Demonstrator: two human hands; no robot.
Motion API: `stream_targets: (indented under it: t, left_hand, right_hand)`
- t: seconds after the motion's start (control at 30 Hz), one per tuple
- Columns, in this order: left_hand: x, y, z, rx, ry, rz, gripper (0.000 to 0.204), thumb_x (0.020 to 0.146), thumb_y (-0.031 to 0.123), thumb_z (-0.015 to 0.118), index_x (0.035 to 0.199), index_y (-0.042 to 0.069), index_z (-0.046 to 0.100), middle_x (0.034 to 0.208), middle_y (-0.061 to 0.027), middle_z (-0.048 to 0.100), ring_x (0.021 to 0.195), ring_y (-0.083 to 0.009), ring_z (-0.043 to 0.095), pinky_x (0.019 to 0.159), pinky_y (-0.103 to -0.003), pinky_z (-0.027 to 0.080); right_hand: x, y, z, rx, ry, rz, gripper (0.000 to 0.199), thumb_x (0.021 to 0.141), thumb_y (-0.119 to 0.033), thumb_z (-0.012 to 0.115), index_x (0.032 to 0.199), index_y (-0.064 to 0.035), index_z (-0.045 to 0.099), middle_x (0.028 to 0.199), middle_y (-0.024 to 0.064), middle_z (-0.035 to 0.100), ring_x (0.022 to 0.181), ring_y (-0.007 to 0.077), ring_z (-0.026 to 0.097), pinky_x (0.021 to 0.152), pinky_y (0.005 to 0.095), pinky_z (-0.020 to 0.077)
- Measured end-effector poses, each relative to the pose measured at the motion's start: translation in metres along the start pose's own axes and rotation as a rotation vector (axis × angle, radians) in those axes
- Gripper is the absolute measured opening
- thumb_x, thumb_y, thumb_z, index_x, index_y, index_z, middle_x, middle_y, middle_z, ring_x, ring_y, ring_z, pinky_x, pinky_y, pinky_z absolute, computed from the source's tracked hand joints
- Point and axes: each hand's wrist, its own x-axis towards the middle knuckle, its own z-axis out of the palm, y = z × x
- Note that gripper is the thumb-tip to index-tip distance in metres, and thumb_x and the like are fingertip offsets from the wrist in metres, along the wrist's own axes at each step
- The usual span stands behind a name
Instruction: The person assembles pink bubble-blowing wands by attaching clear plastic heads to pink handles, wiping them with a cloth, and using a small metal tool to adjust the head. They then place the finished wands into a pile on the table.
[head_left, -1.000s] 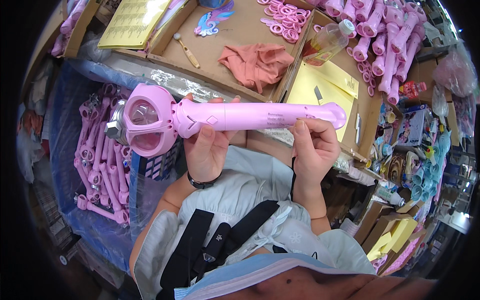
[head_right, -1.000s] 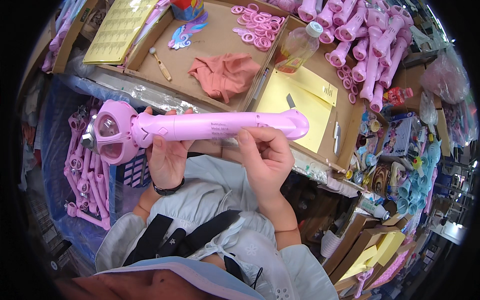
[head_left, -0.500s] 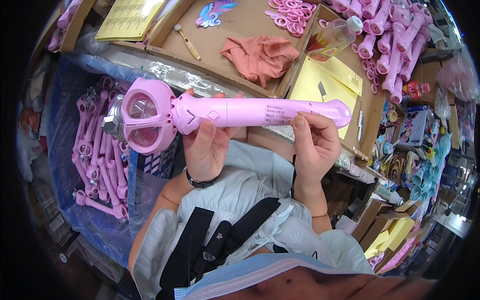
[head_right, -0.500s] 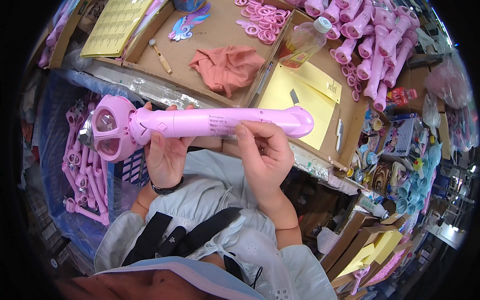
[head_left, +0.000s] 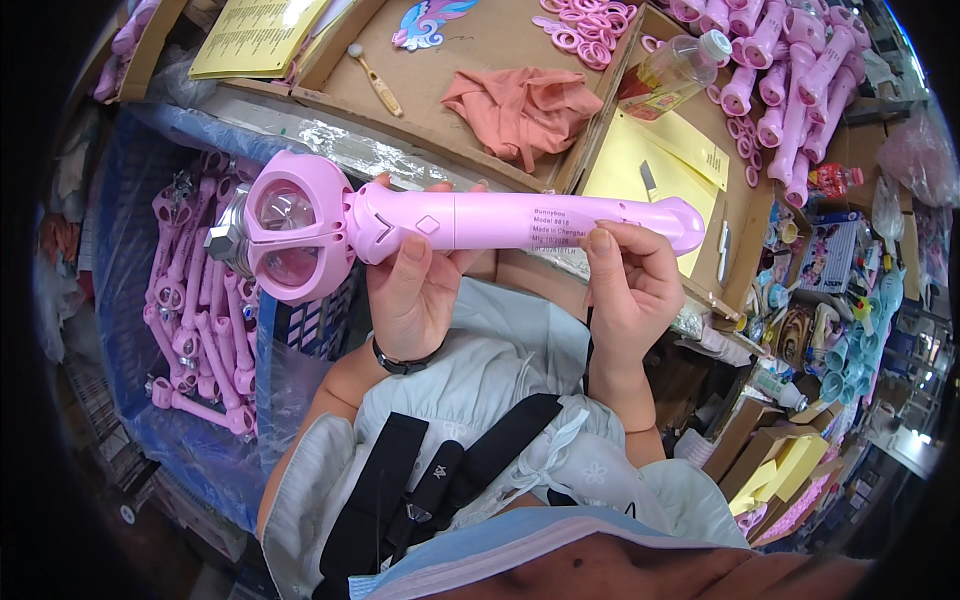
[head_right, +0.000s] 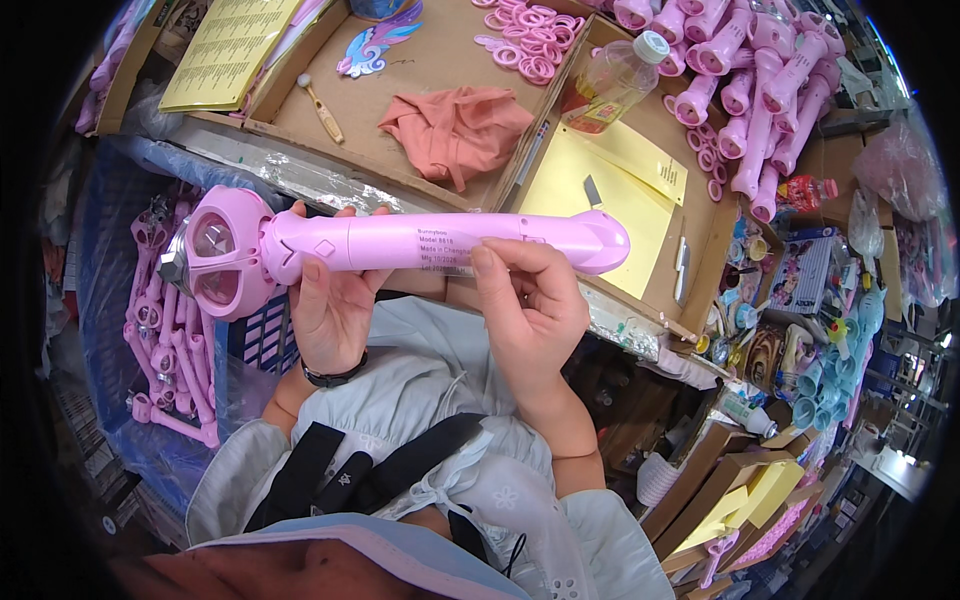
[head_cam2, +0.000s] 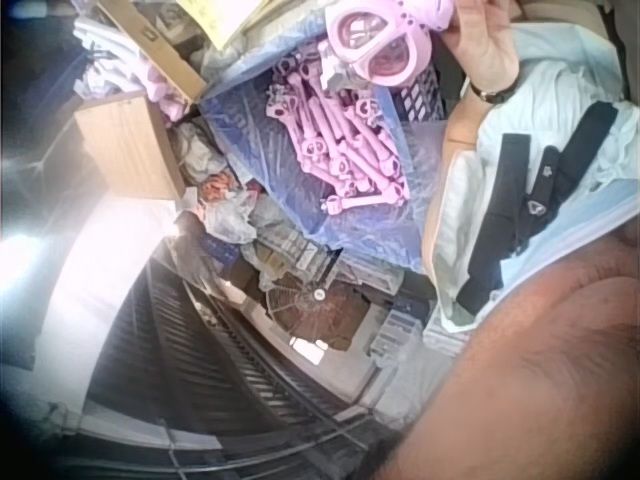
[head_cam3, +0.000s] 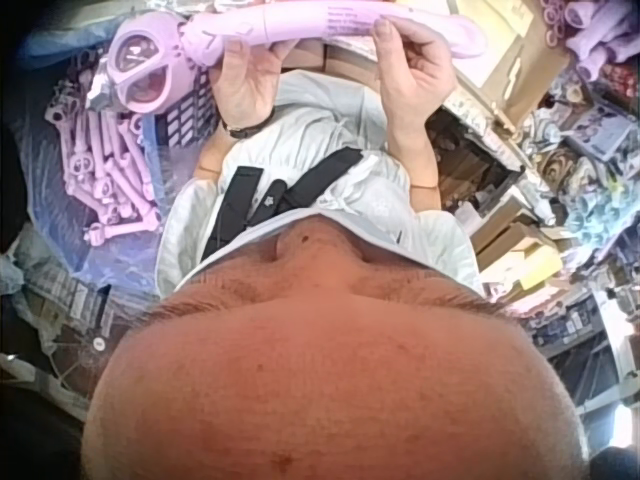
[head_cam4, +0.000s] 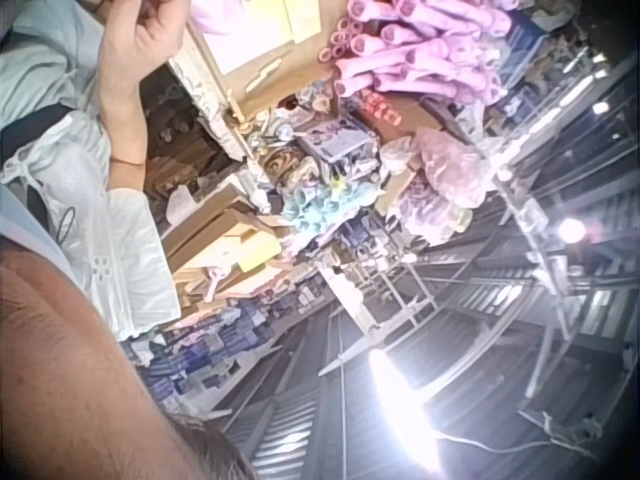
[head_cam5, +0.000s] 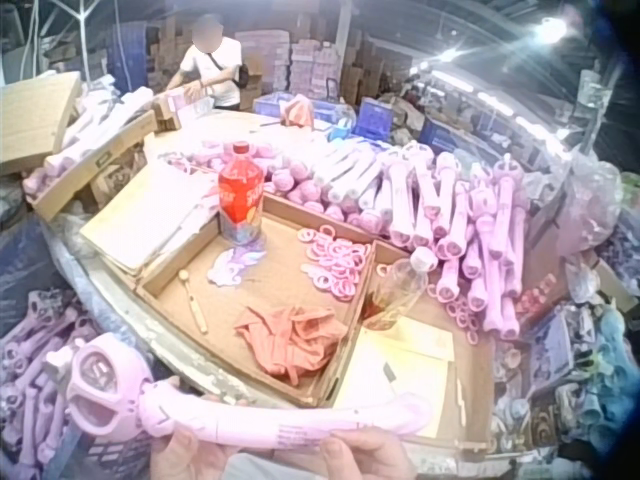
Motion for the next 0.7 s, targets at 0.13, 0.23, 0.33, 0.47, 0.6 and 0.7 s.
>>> stream_targets:
  t: [0.13,0.23,0.33,0.47,0.6,0.7]
  left_hand:
    - [0.0003,-0.0004,-0.0003,-0.007,0.005,0.002,0.06,0.092,0.008,0.054,0.14,0.023,0.021,0.132,-0.0129,0.046,0.128,-0.0413,0.037,0.105,-0.055,0.033]
    - [0.0008,-0.0008,-0.0002,-0.013,0.011,0.002,0.06,0.092,0.008,0.054,0.14,0.023,0.021,0.132,-0.013,0.046,0.128,-0.0412,0.038,0.105,-0.056,0.033]
    - [0.0009,-0.0009,0.0001,-0.012,0.02,0.0,0.061,0.092,0.008,0.054,0.14,0.023,0.021,0.132,-0.0132,0.046,0.128,-0.041,0.038,0.105,-0.056,0.033]
    - [0.0008,-0.0008,0.0002,-0.015,0.024,-0.003,0.06,0.092,0.008,0.054,0.14,0.023,0.021,0.132,-0.0134,0.045,0.128,-0.0409,0.038,0.105,-0.057,0.033]
    - [0.0012,-0.0006,-0.0003,-0.017,0.019,-0.001,0.059,0.092,0.008,0.053,0.14,0.024,0.022,0.133,-0.0134,0.045,0.128,-0.0409,0.038,0.105,-0.057,0.032]
    - [0.0012,-0.0003,-0.0006,-0.015,0.025,-0.005,0.059,0.092,0.008,0.053,0.14,0.024,0.022,0.133,-0.0134,0.045,0.128,-0.0409,0.037,0.105,-0.057,0.033]
  right_hand:
    - [0.0007,-0.0003,0.0003,-0.008,-0.002,0.002,0.012,0.085,0.0,0.065,0.096,0.0027,0.06,0.085,0.0034,0.063,0.066,0.0006,0.051,0.056,0.0132,0.0396]
    - [0.0013,-0.0002,0.0006,-0.003,-0.003,0.028,0.012,0.085,-0.001,0.065,0.096,0.0028,0.06,0.085,0.0034,0.063,0.066,0.0011,0.052,0.057,0.0135,0.0404]
    - [0.0019,0.0006,0.0014,0.015,-0.001,0.013,0.012,0.085,-0.001,0.065,0.096,0.0028,0.06,0.085,0.0036,0.063,0.068,0.0017,0.053,0.058,0.014,0.0415]
    - [0.002,0.0011,0.0018,0.014,-0.004,0.016,0.012,0.086,-0.002,0.064,0.096,0.0026,0.06,0.086,0.0038,0.063,0.069,0.0022,0.055,0.06,0.0142,0.0426]
    - [0.002,0.0012,0.0015,0.018,-0.014,0.019,0.012,0.086,-0.002,0.064,0.096,0.0025,0.06,0.086,0.0039,0.063,0.07,0.0026,0.056,0.061,0.0143,0.0431]
    - [0.0021,0.0018,0.0018,0.016,-0.014,0.015,0.012,0.086,-0.002,0.065,0.096,0.0025,0.06,0.086,0.0038,0.063,0.07,0.0026,0.056,0.061,0.0144,0.0432]
